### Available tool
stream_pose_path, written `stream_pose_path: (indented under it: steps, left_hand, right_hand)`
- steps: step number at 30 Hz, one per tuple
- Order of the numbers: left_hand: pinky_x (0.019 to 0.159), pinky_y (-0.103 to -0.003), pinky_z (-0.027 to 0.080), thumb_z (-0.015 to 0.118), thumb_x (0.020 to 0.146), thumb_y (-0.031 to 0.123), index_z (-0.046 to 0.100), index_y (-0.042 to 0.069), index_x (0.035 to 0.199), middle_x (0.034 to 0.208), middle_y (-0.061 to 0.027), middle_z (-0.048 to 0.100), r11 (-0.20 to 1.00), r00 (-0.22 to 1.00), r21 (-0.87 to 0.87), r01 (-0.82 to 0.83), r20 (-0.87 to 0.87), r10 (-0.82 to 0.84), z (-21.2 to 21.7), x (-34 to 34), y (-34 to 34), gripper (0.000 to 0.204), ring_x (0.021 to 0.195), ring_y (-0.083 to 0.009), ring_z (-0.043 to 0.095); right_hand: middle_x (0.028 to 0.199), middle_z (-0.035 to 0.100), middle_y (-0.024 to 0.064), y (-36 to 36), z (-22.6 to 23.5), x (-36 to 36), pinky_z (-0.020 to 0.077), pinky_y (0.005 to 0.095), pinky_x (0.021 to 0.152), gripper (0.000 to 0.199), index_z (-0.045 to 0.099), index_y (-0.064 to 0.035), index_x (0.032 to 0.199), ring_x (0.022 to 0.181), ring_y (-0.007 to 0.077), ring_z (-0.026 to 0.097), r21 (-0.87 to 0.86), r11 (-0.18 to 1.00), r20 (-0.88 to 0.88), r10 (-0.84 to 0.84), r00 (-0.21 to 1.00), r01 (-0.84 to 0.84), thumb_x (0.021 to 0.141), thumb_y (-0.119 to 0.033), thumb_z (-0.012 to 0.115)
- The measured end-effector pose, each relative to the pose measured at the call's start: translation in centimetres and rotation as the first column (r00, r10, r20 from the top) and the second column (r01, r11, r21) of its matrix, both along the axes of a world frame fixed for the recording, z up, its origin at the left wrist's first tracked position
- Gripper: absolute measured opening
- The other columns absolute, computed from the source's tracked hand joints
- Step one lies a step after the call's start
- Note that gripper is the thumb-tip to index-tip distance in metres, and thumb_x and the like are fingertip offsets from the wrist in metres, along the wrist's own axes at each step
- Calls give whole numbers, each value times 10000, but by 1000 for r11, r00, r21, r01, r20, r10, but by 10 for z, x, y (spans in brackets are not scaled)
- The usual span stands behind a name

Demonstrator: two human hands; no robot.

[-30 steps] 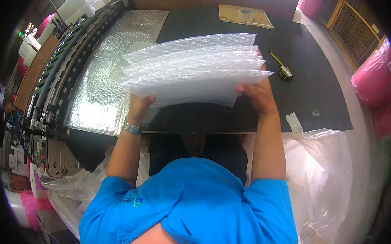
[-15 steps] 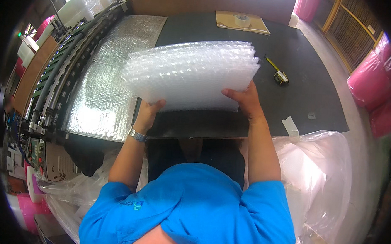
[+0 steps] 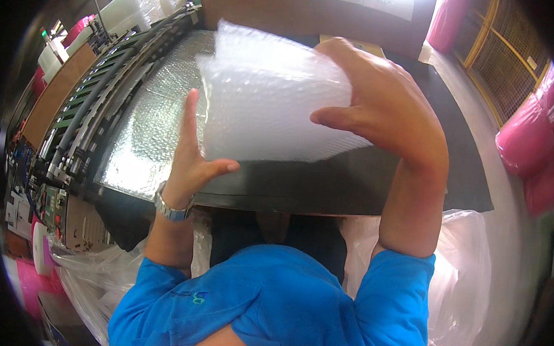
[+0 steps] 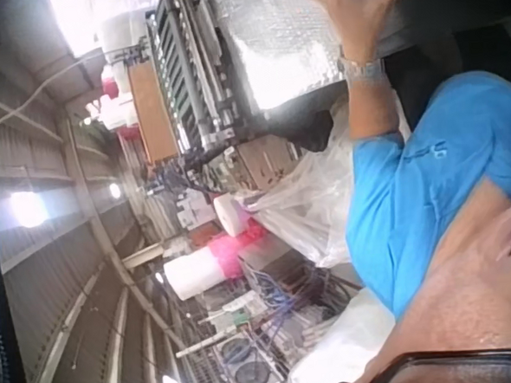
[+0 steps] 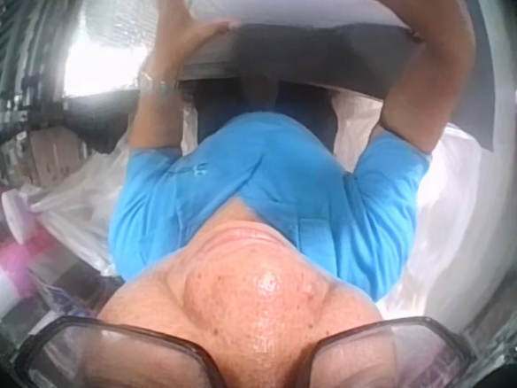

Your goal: The person repeatedly picks up bubble wrap sheets from a table, folds them, and stacks them into a neat pile. The person continues this repetitive stacking process throughout the clip.

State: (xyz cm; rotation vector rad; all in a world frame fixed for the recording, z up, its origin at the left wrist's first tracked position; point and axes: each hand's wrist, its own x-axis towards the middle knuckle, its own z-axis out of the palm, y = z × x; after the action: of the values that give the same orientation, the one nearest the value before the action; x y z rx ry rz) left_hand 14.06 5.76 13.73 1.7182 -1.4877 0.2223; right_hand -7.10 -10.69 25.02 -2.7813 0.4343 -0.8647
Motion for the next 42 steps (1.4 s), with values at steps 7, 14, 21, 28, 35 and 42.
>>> stream_pose_path:
  steps: [7, 14, 21, 28, 35, 42]
  left_hand:
    - [949, -351, 319, 768, 617, 278, 208, -5, 1305, 1264, -165, 349, 873, 580, -209, 440, -676, -454, -73, 14, -53, 931, 1166, -222, 356]
    - [867, -322, 387, 731, 676, 228, 362, 13, 1157, 1108, -124, 483, 898, 593, -300, 322, -675, -438, -109, 9, -71, 643, 1023, -189, 469]
    - [865, -318, 385, 726, 680, 236, 368, 4, 1159, 1071, -120, 493, 916, 582, -271, 296, -709, -398, -103, 6, -70, 641, 1001, -185, 477]
    - [877, -319, 379, 721, 688, 248, 347, -5, 1174, 1109, -139, 471, 924, 621, -254, 287, -685, -382, -109, 12, -73, 665, 1022, -194, 466]
    - [877, -318, 379, 717, 696, 250, 346, -6, 1170, 1090, -134, 483, 928, 646, -244, 283, -666, -373, -110, 11, -75, 654, 1012, -192, 471]
    - [853, -304, 396, 704, 711, 226, 344, 1, 1167, 1071, -117, 497, 915, 588, -278, 292, -702, -401, -105, 8, -72, 623, 995, -174, 479]
  right_hand:
    - [1200, 486, 165, -2, -19, 43, 359, 387, 945, 926, 313, -178, 1309, 1112, 330, 452, 8, 997, -172, 73, 982, -73, 529, -371, 775]
    - [1106, 543, 159, -27, -18, 64, 402, 360, 882, 629, 464, -97, 1196, 1045, 279, 511, 97, 970, 88, 215, 973, -223, 707, -450, 644]
    - [963, 610, 127, -22, -3, 122, 427, 313, 827, 369, 580, -12, 1033, 912, 228, 572, 238, 933, -172, 315, 933, -271, 804, -301, 584]
    - [695, 540, 52, -15, -16, 151, 421, 302, 603, 262, 565, 12, 800, 614, 157, 501, 218, 957, -19, 198, 980, -189, 847, -241, 515]
    - [726, 562, 51, -30, -22, 145, 422, 276, 614, 319, 576, -7, 874, 653, 137, 519, 196, 959, -3, 211, 978, -206, 828, -322, 553]
    - [850, 594, 169, -12, -22, 146, 429, 363, 732, 276, 579, -9, 889, 824, 276, 562, 151, 984, -117, 118, 986, -99, 839, -271, 509]
